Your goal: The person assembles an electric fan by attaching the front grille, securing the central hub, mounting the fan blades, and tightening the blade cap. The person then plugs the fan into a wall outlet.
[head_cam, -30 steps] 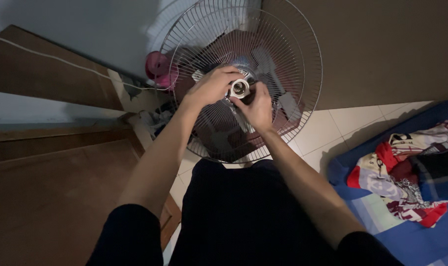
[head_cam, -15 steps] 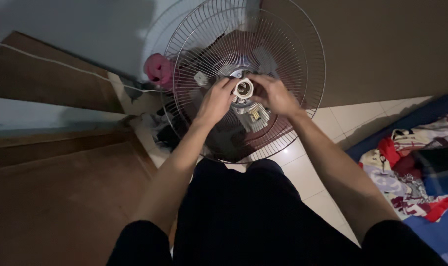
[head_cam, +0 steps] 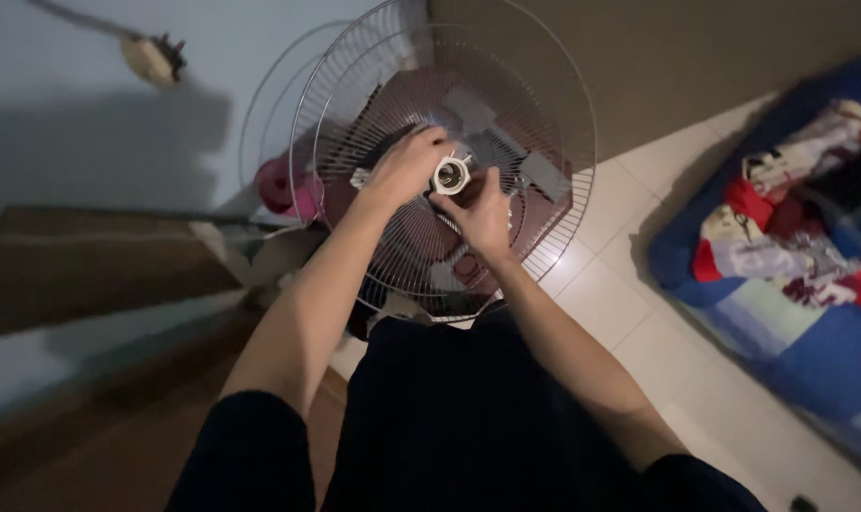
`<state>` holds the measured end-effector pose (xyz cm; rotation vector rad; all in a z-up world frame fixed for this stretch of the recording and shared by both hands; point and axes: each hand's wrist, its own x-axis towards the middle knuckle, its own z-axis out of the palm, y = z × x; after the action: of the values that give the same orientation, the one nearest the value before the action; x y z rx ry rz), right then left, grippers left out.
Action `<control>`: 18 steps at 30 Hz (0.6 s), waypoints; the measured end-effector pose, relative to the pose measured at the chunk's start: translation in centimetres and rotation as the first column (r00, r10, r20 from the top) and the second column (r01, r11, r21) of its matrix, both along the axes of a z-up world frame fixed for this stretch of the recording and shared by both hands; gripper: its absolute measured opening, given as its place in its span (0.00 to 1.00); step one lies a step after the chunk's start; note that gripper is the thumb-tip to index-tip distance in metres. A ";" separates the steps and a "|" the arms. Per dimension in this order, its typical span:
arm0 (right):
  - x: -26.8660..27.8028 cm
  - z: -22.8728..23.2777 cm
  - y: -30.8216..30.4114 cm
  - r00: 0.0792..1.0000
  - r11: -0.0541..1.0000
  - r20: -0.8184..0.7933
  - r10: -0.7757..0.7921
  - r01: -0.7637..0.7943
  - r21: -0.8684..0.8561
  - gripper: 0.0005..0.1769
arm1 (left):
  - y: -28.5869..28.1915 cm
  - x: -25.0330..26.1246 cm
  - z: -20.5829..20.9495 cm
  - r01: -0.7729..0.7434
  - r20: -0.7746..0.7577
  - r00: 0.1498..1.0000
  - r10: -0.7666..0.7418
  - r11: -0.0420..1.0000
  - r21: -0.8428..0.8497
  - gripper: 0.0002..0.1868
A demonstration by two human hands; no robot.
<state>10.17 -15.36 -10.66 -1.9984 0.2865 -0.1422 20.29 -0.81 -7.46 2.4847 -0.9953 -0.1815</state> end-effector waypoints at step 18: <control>4.6 3.2 -1.1 0.894 0.577 -0.200 0.401 -0.416 -0.703 0.47 | 12.2 -8.0 1.7 -0.700 -0.403 0.712 0.575 0.536 -0.472 0.26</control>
<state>14.72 -16.42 -7.44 -2.8231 -0.3008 0.0836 12.27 11.38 -5.71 1.9961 0.0426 0.1161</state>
